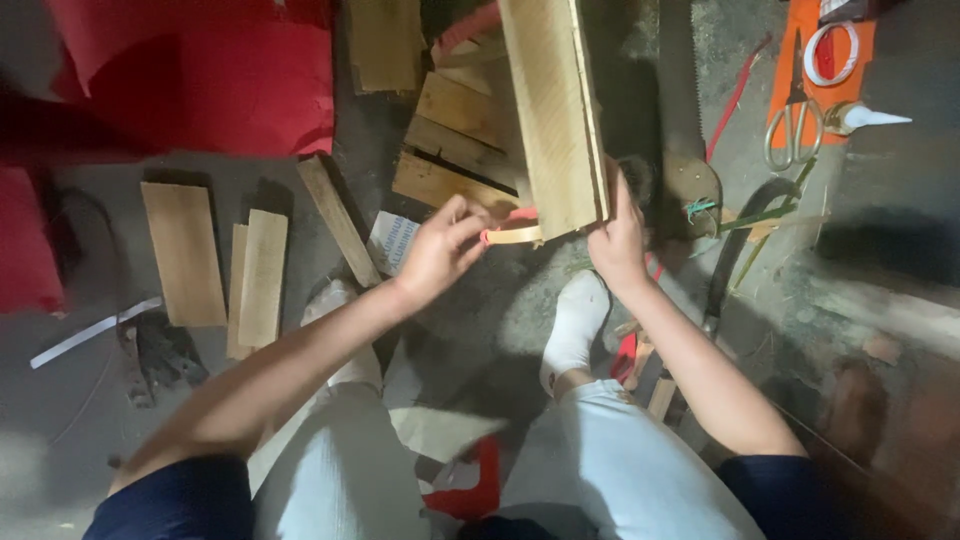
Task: The person assembles a small wooden crate by arranging planks, hammering nails, and smoothing the wood. They use a hammer to drive nails into the planks and then sand the surfaces with sandpaper. The person handles planks, nails, a hammer, and sandpaper during the process.
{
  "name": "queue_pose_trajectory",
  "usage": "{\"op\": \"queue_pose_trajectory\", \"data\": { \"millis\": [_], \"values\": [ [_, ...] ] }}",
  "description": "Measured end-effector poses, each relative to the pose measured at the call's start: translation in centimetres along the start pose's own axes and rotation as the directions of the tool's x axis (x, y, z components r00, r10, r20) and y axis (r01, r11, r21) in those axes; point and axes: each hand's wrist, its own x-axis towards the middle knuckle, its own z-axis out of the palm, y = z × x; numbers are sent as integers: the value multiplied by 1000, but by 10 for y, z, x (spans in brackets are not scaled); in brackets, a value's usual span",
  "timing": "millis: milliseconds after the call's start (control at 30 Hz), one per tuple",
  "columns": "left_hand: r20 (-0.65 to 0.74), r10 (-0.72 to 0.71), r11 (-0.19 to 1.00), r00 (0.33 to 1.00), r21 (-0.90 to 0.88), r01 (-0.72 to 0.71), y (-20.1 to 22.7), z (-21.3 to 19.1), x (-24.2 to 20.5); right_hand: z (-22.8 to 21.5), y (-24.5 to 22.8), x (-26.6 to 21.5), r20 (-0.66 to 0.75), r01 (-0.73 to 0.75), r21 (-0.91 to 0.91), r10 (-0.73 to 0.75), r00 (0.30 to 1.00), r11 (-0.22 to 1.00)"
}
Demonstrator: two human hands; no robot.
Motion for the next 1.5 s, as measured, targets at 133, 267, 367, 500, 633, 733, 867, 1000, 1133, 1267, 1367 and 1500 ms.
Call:
{"op": "queue_pose_trajectory", "data": {
  "millis": [133, 267, 367, 500, 633, 733, 867, 1000, 1133, 1267, 1367, 1500],
  "values": [
    [32, -45, 998, 998, -45, 47, -8, 7, -4, -1, -11, 4, -20, -10, -52, 9, 1000, 999],
    [54, -61, 998, 997, -5, 61, -18, 8, -4, 0, -1, -2, -20, -11, -97, 9, 1000, 995],
    [62, -71, 997, 996, 25, 69, -19, 6, -2, 5, 8, -7, -59, 1, -89, -7, 998, 996],
    [42, -57, 997, 998, 63, 54, -10, 3, 1, 9, 6, -6, -113, -4, -89, -6, 994, 996],
    [28, -52, 995, 998, 84, 49, -6, 0, 6, 11, 31, -14, -119, -31, -119, 17, 993, 992],
    [43, -12, 999, 999, 36, 11, 7, -13, 10, 12, 26, -12, -139, -171, -198, 145, 980, 965],
    [25, -60, 997, 998, 49, 59, 19, -35, 6, 24, 52, -23, -199, -289, -132, 261, 945, 948],
    [-218, -312, 919, 925, 176, 352, -50, -65, -50, 34, 51, -32, -162, -405, 0, 400, 902, 914],
    [-407, -516, 848, 754, -116, 517, -75, -131, -119, 31, 30, -23, -120, -385, 38, 386, 915, 922],
    [-699, -656, 742, 286, -527, 414, -102, -198, -194, 34, 63, -35, -112, -377, 59, 382, 917, 924],
    [-814, -362, 668, 454, 112, 735, -133, -249, -253, 37, 45, -31, -99, -398, 84, 405, 909, 914],
    [-667, -547, 407, 505, 315, 857, -164, -272, -291, 41, 66, -38, -173, -241, 136, 263, 949, 961]
  ]
}}
